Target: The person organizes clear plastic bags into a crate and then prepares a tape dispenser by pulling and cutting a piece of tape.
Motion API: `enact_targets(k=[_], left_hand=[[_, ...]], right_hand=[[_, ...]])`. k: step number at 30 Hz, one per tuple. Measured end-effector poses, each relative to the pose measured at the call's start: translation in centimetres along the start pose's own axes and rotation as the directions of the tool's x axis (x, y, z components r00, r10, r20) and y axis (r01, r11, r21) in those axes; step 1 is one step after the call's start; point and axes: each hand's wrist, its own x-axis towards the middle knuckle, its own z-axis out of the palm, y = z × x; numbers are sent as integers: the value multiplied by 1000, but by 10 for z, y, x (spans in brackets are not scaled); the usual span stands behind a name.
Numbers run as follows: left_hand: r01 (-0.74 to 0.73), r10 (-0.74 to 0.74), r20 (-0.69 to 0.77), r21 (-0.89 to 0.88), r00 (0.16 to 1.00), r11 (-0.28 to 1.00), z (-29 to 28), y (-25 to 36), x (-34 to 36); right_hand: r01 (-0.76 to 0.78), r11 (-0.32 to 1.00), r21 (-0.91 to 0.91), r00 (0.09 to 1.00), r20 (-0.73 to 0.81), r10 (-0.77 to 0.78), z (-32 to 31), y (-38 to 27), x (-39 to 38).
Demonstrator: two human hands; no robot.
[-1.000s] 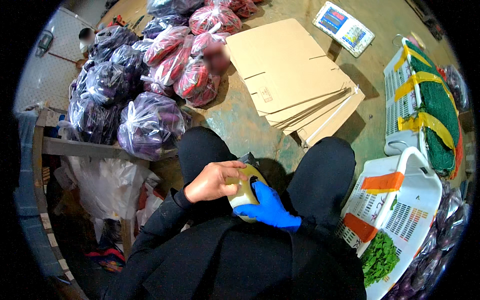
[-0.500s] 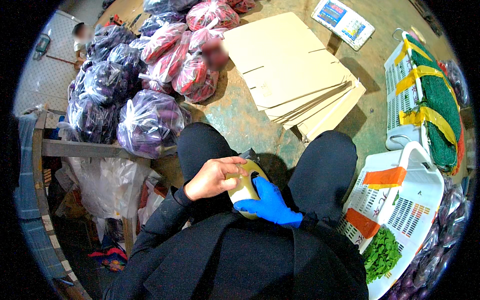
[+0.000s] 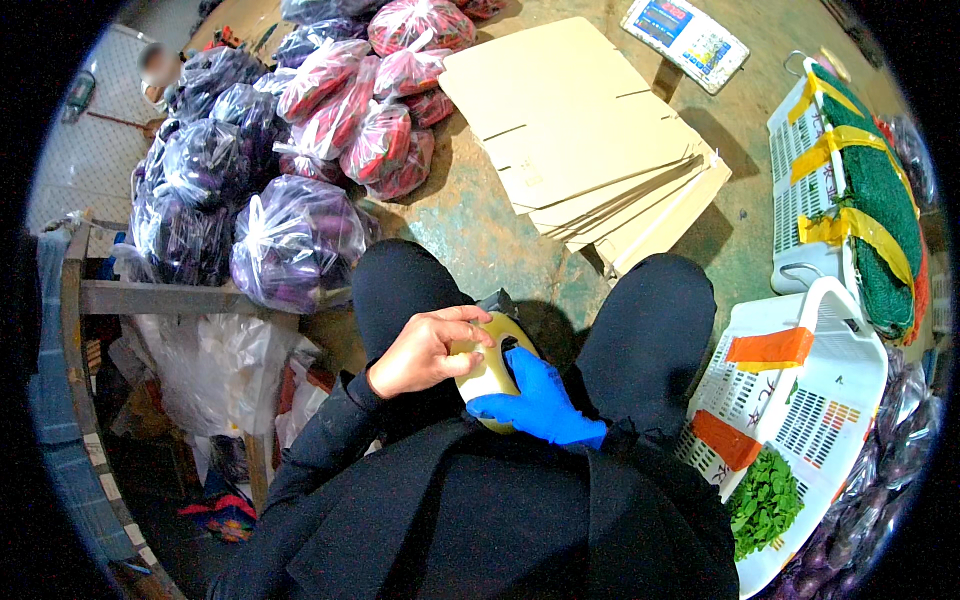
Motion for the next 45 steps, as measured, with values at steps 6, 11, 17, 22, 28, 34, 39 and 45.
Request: enact_targets(k=[6, 11, 17, 22, 28, 34, 39, 45], left_hand=[[11, -11, -20, -3, 1000, 1000, 2, 1, -2], [1, -1, -55, -9, 999, 1000, 5, -1, -3], [7, -8, -84, -10, 996, 1000, 7, -2, -6], [20, -22, -99, -16, 995, 1000, 9, -1, -8], [0, -1, -69, -13, 998, 1000, 6, -2, -6], [26, -30, -92, -43, 995, 999, 11, -2, -6], [38, -47, -138, -66, 989, 997, 15, -1, -8], [81, -97, -173, -96, 980, 992, 20, 0, -11]], right_hand=[[0, 1000, 24, 1000, 14, -1, 1, 2, -1], [9, 999, 42, 1000, 2, -9, 2, -1, -1], [-26, 999, -18, 1000, 4, 26, 2, 0, 0], [9, 1000, 8, 1000, -12, -9, 4, 3, 1], [18, 1000, -17, 1000, -25, -19, 4, 5, 1], [12, 999, -41, 999, -30, -13, 3, 7, 1], [15, 1000, -18, 999, -32, -15, 6, 14, 3], [-10, 999, -35, 999, -31, 9, 4, 6, 1]])
